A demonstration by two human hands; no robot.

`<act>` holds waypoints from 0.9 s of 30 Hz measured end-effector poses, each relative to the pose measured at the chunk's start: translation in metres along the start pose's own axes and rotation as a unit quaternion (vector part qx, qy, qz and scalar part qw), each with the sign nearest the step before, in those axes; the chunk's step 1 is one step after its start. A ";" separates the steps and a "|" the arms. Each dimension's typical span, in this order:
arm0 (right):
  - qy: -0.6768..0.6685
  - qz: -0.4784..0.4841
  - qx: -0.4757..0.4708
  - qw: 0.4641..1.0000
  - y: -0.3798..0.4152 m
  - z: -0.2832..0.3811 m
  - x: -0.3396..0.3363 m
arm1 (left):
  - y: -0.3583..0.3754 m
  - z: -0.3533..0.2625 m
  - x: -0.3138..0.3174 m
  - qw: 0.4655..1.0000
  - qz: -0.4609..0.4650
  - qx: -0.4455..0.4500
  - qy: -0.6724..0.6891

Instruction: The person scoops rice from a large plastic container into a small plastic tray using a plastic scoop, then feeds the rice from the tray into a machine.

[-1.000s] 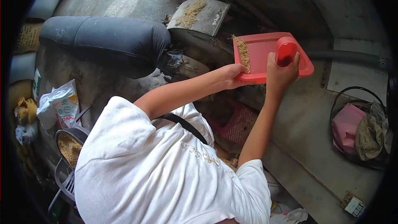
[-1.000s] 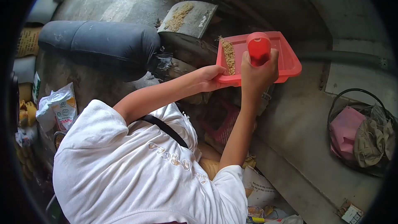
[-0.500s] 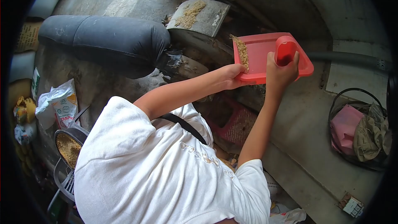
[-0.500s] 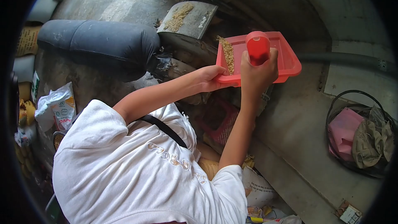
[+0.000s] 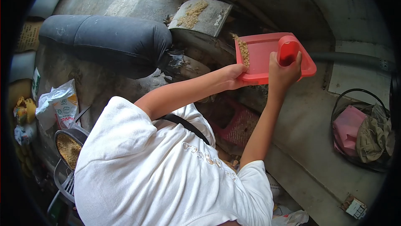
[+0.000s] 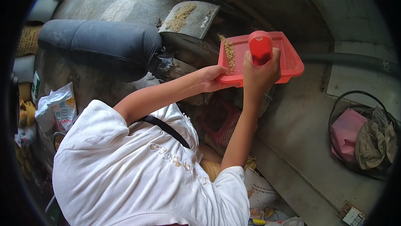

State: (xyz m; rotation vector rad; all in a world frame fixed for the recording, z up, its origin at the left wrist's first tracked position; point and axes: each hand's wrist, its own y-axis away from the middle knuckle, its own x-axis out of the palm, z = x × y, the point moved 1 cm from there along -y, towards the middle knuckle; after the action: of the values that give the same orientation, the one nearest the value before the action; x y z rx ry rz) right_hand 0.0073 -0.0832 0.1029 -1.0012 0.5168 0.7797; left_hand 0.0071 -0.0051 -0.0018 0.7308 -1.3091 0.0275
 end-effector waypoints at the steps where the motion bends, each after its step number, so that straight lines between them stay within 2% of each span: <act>1: 0.003 -0.002 0.001 1.000 0.000 0.000 0.000 | 0.000 0.000 0.000 1.000 -0.001 -0.001 -0.004; 27: -0.020 0.009 0.034 0.999 -0.002 0.006 -0.003 | 0.008 0.000 0.004 1.000 -0.022 0.010 0.004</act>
State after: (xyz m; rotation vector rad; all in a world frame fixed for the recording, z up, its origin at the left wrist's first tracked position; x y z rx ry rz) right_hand 0.0070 -0.0794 0.1090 -0.9178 0.5158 0.7916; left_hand 0.0051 -0.0008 0.0056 0.7757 -1.2867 0.0093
